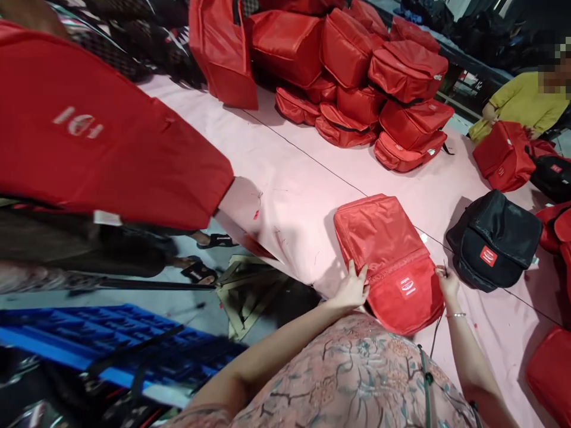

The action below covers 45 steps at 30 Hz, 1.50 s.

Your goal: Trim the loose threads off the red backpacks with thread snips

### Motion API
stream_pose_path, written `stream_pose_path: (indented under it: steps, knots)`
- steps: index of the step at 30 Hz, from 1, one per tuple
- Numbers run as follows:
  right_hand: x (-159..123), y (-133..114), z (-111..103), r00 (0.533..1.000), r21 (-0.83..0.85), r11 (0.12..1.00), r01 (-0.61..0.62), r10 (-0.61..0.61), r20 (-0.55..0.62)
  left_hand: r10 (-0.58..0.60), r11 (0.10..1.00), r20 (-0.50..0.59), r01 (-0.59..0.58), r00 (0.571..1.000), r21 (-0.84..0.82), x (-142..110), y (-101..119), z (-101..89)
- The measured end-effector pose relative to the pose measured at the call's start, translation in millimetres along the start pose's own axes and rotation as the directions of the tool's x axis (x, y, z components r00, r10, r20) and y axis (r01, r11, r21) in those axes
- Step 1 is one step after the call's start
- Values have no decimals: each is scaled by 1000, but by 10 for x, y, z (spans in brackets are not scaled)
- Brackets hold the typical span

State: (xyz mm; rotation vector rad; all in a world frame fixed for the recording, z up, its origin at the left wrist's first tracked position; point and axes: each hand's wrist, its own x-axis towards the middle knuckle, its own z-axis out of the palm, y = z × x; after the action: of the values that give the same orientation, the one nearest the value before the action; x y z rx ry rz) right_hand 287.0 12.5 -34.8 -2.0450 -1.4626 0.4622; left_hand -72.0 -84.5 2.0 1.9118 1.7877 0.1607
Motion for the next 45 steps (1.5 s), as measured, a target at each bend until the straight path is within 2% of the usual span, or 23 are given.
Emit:
stream_pose_path:
  steps: [2,3,5,7,10,12,14,16,19,21,22,24,26,28,30,33,35,39,45]
  knots:
    - [191,-18,-32,998,-116,993,11,-3,68,167,986,-11,-167,986,-10,-78,-214,-101]
    - [266,-46,-24,995,-162,987,9,8,103,251,968,-58,-251,966,1,-59,-355,-199]
    - [367,-146,29,992,-231,973,-13,41,117,347,938,-180,-339,920,71,87,-646,-445]
    - [400,-304,110,996,-250,968,-35,54,66,482,875,-174,-461,859,146,319,-868,-679]
    - [301,-616,227,999,-174,984,26,-33,-38,579,808,-59,-563,813,175,630,-981,-856]
    - [114,-833,272,994,-79,993,84,-90,-69,564,815,2,-558,826,154,739,-938,-854]
    - [-176,-1028,291,991,18,992,127,-126,-43,510,847,43,-510,859,148,783,-854,-812]
    - [-545,-1186,298,979,92,976,197,-201,31,461,867,81,-468,884,170,801,-755,-775]
    - [-1106,-1343,327,919,130,934,333,-352,176,431,871,90,-440,898,221,825,-580,-743]
    - [-1369,-1383,367,887,114,918,379,-395,238,423,871,63,-425,904,248,828,-429,-704]
    - [-1445,-1379,390,891,91,923,374,-385,242,419,871,51,-417,906,259,817,-343,-668]
    - [-1481,-1326,422,930,31,950,311,-311,193,407,874,29,-398,913,277,769,-154,-562]
    - [-1404,-1221,412,973,-1,978,207,-206,99,380,887,9,-367,925,280,698,33,-427]
    - [-1295,-1094,349,992,26,992,124,-125,19,334,910,-10,-320,942,263,631,193,-300]
    - [-1228,-980,253,996,80,993,84,-83,-9,271,937,-19,-259,962,235,599,310,-216]
    - [-1275,-872,149,997,150,987,58,-63,33,187,962,-23,-179,982,206,621,401,-184]
    - [-1385,-841,161,995,179,983,36,-52,87,152,968,-13,-146,988,202,656,422,-204]
    - [-1622,-857,352,976,221,975,10,-58,211,122,971,24,-124,992,205,690,432,-244]
    - [-1673,-968,591,972,146,987,71,-101,214,104,975,14,-105,994,198,675,438,-243]
